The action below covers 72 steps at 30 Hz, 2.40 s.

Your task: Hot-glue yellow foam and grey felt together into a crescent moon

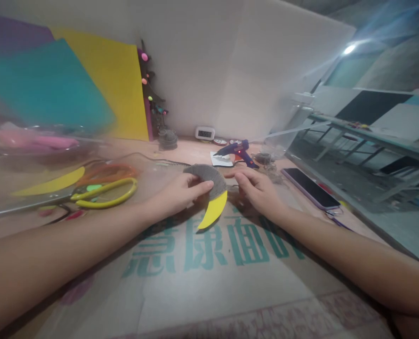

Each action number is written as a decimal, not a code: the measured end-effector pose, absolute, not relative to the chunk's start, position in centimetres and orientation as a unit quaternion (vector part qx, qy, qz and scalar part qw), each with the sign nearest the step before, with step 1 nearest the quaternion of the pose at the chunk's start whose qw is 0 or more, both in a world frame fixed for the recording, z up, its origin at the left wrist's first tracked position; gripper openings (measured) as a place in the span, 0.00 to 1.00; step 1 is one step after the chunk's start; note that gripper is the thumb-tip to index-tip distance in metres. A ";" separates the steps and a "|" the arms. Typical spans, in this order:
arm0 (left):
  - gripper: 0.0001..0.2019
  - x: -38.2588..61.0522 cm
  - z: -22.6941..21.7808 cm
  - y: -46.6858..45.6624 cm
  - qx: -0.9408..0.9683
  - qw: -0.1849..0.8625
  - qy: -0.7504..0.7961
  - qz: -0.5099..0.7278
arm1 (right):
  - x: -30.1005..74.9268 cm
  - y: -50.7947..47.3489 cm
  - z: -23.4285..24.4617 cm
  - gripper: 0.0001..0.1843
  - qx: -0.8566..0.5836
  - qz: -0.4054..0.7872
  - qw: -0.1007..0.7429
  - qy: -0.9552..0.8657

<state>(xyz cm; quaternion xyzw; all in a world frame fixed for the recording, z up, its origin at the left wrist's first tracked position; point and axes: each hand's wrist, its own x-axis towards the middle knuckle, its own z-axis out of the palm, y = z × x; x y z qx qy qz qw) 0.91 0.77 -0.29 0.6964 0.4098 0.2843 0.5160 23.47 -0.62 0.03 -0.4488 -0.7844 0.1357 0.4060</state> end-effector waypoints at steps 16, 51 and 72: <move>0.18 1.2 -0.5 0.7 0.740 0.486 0.353 0.303 | 22.0 -2.1 0.5 0.14 -0.482 0.250 0.349 -0.764; 0.16 1.4 -0.7 0.5 0.814 0.375 0.345 0.279 | 22.0 -0.8 -0.5 0.15 -0.458 0.251 0.389 -0.759; 0.16 1.0 -0.5 0.2 0.835 0.326 0.348 0.274 | 22.0 -1.3 -0.2 0.15 -0.461 0.275 0.371 -0.758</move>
